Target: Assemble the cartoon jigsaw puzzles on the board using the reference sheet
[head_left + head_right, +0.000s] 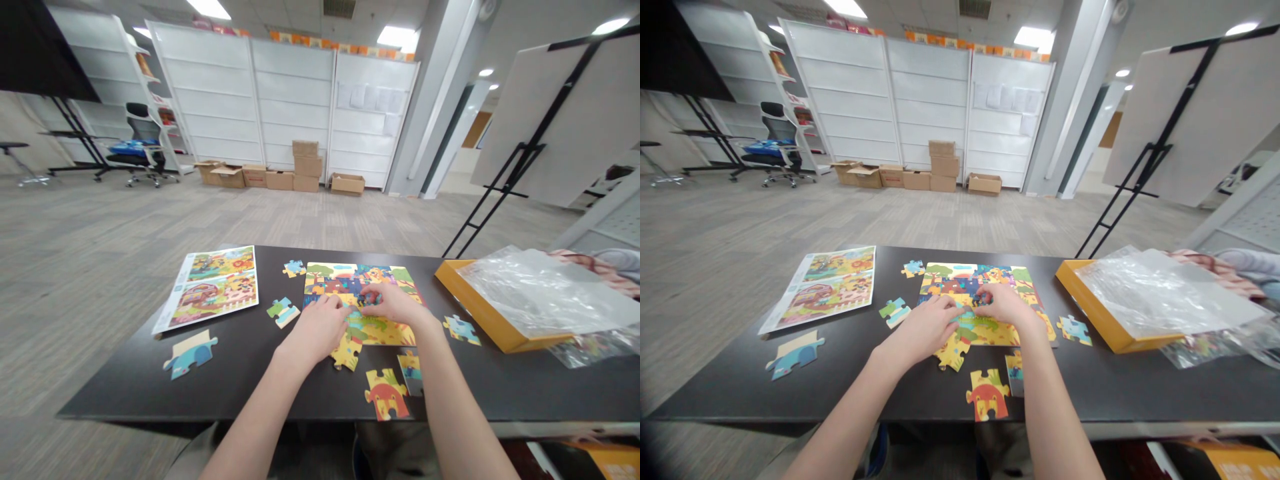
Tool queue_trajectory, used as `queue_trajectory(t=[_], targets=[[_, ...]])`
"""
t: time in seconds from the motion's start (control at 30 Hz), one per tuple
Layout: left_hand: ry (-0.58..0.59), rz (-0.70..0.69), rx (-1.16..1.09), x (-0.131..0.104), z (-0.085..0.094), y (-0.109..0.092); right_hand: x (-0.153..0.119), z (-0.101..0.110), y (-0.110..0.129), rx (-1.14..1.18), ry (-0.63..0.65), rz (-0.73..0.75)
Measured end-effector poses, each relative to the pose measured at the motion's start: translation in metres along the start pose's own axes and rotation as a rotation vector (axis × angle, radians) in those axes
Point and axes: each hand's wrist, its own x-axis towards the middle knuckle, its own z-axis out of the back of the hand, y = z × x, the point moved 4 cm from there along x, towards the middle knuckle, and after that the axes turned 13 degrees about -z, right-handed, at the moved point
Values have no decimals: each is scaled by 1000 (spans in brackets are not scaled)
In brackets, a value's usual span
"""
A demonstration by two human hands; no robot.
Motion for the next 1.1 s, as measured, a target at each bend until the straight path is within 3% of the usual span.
queue_trajectory(t=[0.2, 0.4, 0.47, 0.67, 0.8, 1.1], targets=[[8, 7, -14, 1, 0, 0, 0, 1, -1, -66, -14, -25], [-7, -11, -10, -1, 1, 0, 5, 30, -21, -122, -330, -207], [-1, -12, -20, -2, 2, 0, 8, 33, -26, -157, -371, -262], [-16, -27, -59, -5, 1, 1, 15, 16, -20, -326, -363, -233], [-5, -29, -66, -4, -1, 3, 18, 8, -21, -392, -387, -305], [-60, 8, -115, -4, 10, 5, 16, 12, -19, -266, -500, -408]])
